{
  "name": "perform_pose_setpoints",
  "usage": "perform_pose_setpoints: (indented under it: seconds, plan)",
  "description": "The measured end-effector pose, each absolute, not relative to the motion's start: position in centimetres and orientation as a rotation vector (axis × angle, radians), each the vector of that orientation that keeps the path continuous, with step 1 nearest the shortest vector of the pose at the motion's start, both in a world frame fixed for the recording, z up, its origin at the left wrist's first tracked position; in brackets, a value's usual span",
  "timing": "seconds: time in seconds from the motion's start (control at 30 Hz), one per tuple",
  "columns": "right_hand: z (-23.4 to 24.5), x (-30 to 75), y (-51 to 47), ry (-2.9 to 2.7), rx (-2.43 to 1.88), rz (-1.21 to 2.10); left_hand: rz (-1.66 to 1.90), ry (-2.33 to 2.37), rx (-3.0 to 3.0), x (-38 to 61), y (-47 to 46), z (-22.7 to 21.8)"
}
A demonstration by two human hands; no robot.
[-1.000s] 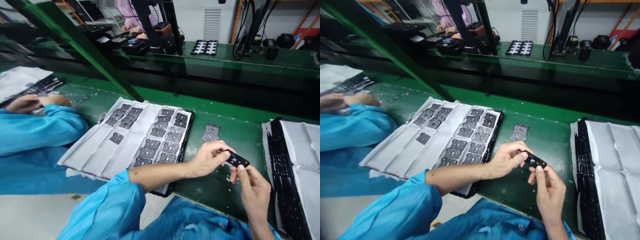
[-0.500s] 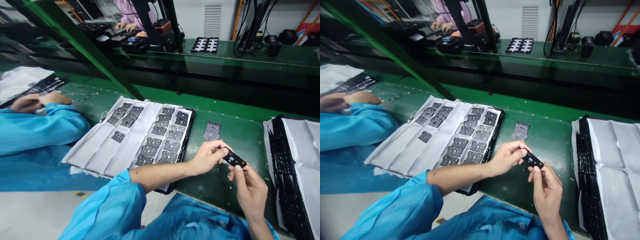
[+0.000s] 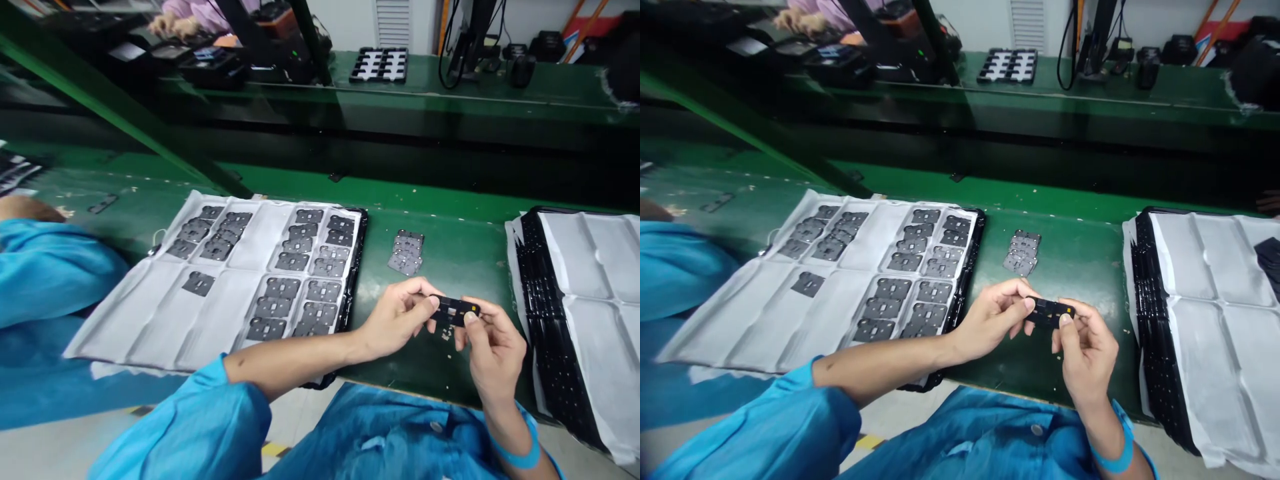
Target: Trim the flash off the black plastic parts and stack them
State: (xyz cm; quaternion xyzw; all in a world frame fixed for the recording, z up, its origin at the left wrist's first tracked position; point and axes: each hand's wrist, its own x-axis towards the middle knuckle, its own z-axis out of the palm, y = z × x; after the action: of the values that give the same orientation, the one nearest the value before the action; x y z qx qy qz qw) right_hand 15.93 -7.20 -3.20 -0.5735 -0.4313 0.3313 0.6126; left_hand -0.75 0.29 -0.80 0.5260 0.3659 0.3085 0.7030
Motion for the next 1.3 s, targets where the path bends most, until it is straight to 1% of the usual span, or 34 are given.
perform_pose_setpoints:
  seconds: [0.3,0.87,1.3]
  plan:
    - [-3.3,16.4,-7.5,-1.049,-1.314,0.745,0.677,0.788,1.198,-1.0,-0.3,-0.5]
    - [-2.7,17.1,-7.9,-1.115,-1.247,0.798,0.775,0.718,1.344,-1.2,-0.9,0.2]
    - [-2.2,17.1,-7.9,-1.059,-1.275,0.839,0.817,0.658,1.404,-1.5,-1.6,0.1]
